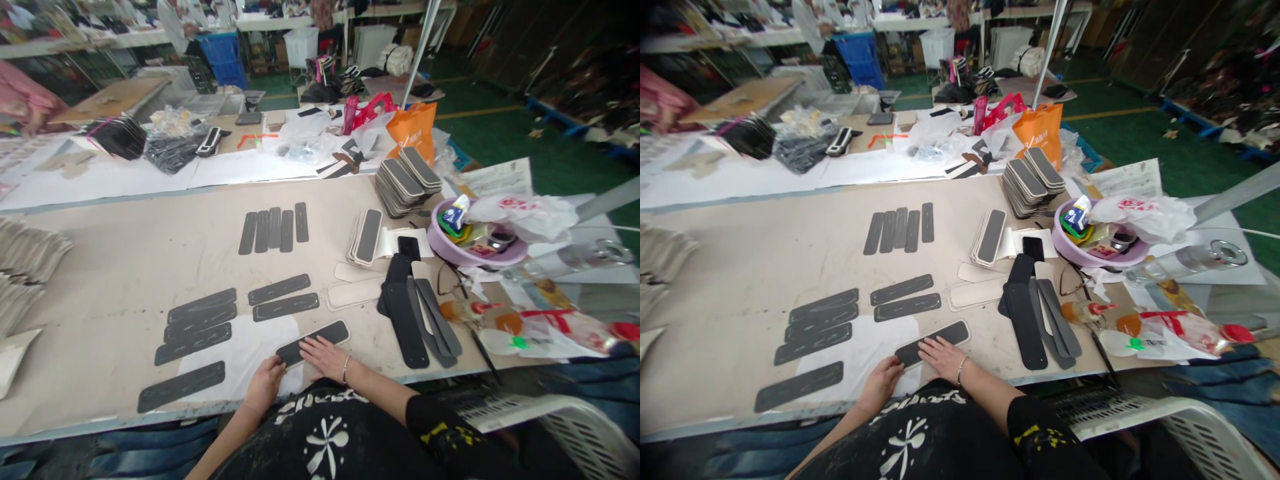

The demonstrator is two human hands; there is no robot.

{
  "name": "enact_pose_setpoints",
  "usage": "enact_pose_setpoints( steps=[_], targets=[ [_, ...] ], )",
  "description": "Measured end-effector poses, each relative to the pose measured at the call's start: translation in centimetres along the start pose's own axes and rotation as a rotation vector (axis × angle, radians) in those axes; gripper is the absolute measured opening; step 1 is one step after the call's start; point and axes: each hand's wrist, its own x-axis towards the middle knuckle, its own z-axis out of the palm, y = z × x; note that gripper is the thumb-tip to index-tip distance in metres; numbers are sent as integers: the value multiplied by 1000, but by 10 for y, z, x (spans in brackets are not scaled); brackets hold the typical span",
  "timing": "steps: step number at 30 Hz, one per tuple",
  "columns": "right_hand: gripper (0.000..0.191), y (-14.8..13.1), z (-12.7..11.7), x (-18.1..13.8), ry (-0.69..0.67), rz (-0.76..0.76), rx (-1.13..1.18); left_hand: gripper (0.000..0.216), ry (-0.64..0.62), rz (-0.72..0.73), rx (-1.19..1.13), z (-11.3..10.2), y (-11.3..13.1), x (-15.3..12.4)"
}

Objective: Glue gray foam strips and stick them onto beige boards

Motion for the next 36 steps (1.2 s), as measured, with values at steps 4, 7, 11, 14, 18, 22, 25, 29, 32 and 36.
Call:
enact_pose_setpoints(
  steps=[4, 7, 11, 14, 18, 22, 25, 29, 32, 36],
  targets=[
    [74, 22, -1, -21, 40, 177, -56, 27, 0, -17, -10, -2, 2, 1],
    [70, 32, -7, -39, 73, 272, -103, 28, -10, -40, -12, -4, 4, 0],
    [68, 38, -1, -50, 126, 256, -142, 31, -16, -49, -15, -6, 12, -4],
    [70, 46, 16, -50, 208, 229, -214, 26, 21, -75, -13, -7, 13, -10],
    [73, 54, 29, -50, 243, 195, -253, 33, 70, -10, -20, -8, 6, -30],
    [69, 51, 27, -50, 211, 215, -264, 39, 148, 50, 57, -9, 8, -38],
    [66, 46, 20, -46, 137, 261, -238, 49, 85, 131, 185, -8, 22, -21],
    [66, 38, 5, -41, 9, 325, -140, 70, -46, 150, 326, 3, 34, 7],
    [69, 32, -6, -42, -38, 350, -98, 71, -39, 161, 412, 17, 28, 12],
    [73, 29, -11, -45, -33, 385, -98, 71, 95, 268, 502, 32, 7, 15]
  ],
)
